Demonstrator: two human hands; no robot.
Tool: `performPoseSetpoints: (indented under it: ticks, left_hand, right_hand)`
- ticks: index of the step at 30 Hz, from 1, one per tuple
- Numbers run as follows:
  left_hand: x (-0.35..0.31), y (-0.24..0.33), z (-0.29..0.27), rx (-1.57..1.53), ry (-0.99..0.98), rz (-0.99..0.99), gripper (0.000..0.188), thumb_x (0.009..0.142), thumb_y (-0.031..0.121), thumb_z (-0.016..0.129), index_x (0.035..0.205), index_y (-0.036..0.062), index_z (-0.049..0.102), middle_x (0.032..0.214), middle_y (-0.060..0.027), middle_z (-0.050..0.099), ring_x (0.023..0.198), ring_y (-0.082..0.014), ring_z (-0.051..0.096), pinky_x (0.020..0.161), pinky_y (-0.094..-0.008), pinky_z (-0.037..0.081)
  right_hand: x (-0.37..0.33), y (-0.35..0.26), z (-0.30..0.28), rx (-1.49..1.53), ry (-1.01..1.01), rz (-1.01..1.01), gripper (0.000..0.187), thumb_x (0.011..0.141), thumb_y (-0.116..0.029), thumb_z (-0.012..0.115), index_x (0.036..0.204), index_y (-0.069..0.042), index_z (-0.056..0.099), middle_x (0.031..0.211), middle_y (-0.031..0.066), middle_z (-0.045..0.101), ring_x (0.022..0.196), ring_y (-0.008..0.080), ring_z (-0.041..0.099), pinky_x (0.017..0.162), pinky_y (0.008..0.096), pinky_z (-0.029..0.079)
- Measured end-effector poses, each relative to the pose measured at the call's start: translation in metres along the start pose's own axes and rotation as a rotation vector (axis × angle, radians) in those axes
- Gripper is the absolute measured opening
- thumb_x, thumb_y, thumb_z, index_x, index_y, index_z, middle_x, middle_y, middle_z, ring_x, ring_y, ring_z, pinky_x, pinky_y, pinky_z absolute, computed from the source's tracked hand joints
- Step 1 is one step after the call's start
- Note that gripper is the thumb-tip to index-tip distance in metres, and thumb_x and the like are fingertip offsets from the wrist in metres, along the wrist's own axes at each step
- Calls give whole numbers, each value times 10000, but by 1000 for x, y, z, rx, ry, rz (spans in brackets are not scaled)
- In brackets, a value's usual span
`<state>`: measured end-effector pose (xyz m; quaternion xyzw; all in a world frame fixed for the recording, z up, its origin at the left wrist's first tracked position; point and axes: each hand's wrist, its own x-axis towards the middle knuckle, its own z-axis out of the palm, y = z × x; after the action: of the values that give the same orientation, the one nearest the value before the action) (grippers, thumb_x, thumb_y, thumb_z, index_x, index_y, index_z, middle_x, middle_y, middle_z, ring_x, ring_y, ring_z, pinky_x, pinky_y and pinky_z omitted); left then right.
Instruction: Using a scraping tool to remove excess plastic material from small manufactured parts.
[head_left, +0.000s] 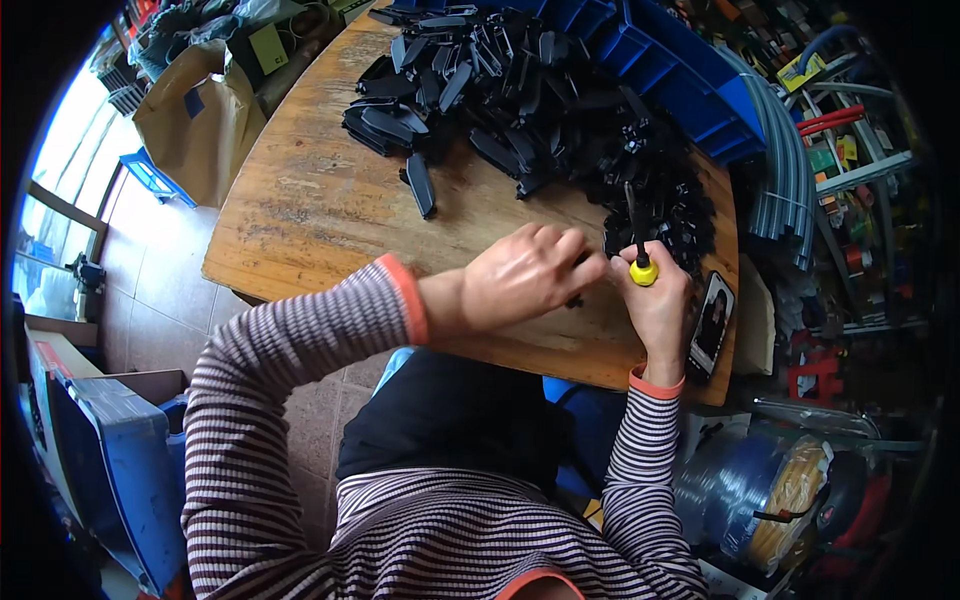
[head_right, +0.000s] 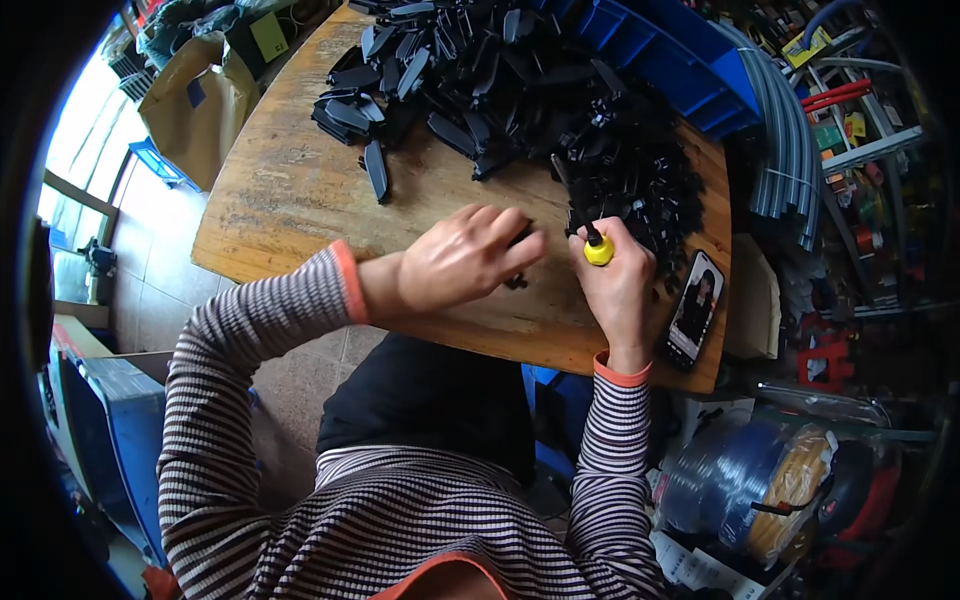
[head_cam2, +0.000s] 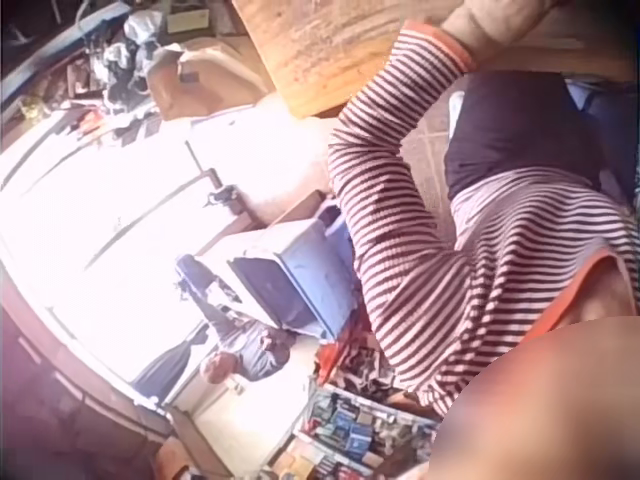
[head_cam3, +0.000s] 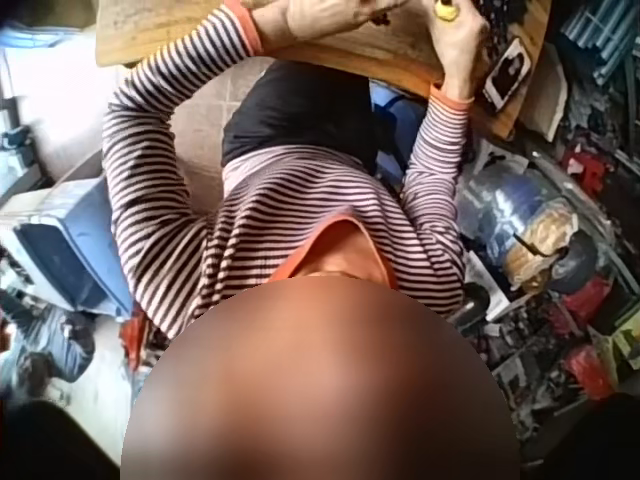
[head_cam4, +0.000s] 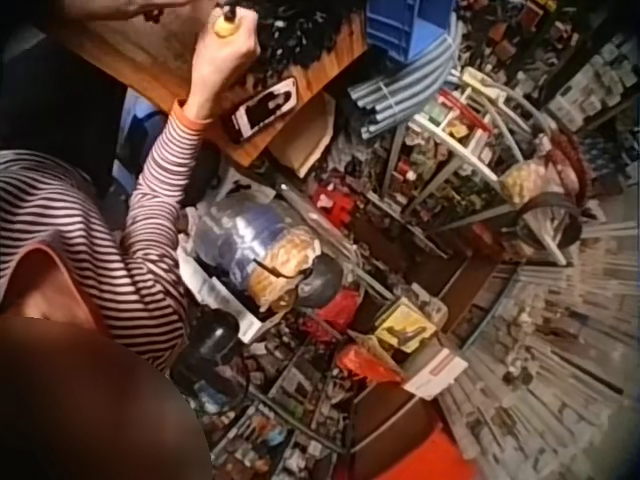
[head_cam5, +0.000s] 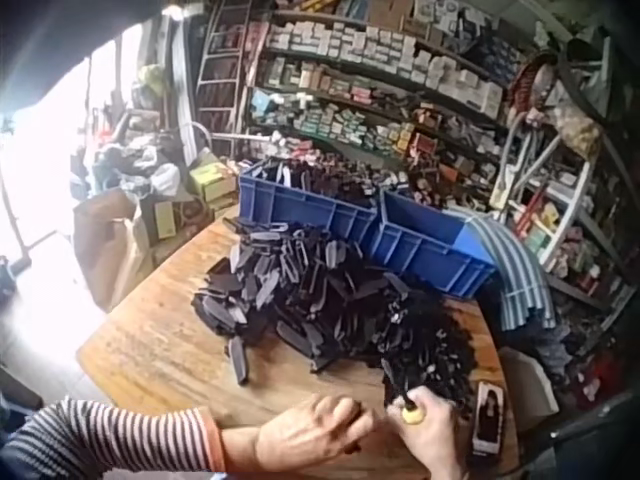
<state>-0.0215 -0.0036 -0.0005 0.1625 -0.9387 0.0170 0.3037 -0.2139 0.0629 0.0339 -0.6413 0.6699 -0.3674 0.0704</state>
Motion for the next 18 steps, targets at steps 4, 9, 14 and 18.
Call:
performPoseSetpoints:
  ticks: [4, 9, 14, 18]
  left_hand:
    - [-28, 15, -26, 55, -158, -109, 416, 739, 96, 627, 1138, 58, 518, 875, -65, 512, 785, -218, 555, 709, -344, 483]
    - [-25, -3, -38, -113, -123, -102, 398, 740, 123, 620, 1118, 24, 546, 903, -84, 529, 833, -240, 553, 764, -359, 481]
    - [-19, -18, -22, -195, -78, 3, 383, 739, 126, 613, 1100, 2, 573, 941, -102, 534, 858, -252, 547, 788, -356, 485]
    - [-23, -17, -10, -253, -119, -20, 380, 735, 124, 613, 1091, -5, 579, 964, -106, 538, 863, -253, 548, 802, -350, 485]
  right_hand:
    - [5, -1, 8, 105, -21, -72, 138, 776, -13, 707, 873, -3, 610, 725, 129, 635, 626, 240, 634, 596, 298, 486]
    - [21, -16, 19, 103, -76, -266, 151, 761, 15, 698, 879, -5, 605, 786, 124, 635, 692, 268, 648, 606, 308, 497]
    - [40, -25, 34, 40, -131, -388, 179, 729, 24, 701, 875, -15, 605, 808, 124, 626, 720, 297, 647, 611, 336, 508]
    - [47, -24, 40, -92, -216, -387, 203, 699, 25, 708, 863, -19, 598, 807, 127, 616, 716, 317, 638, 608, 359, 513]
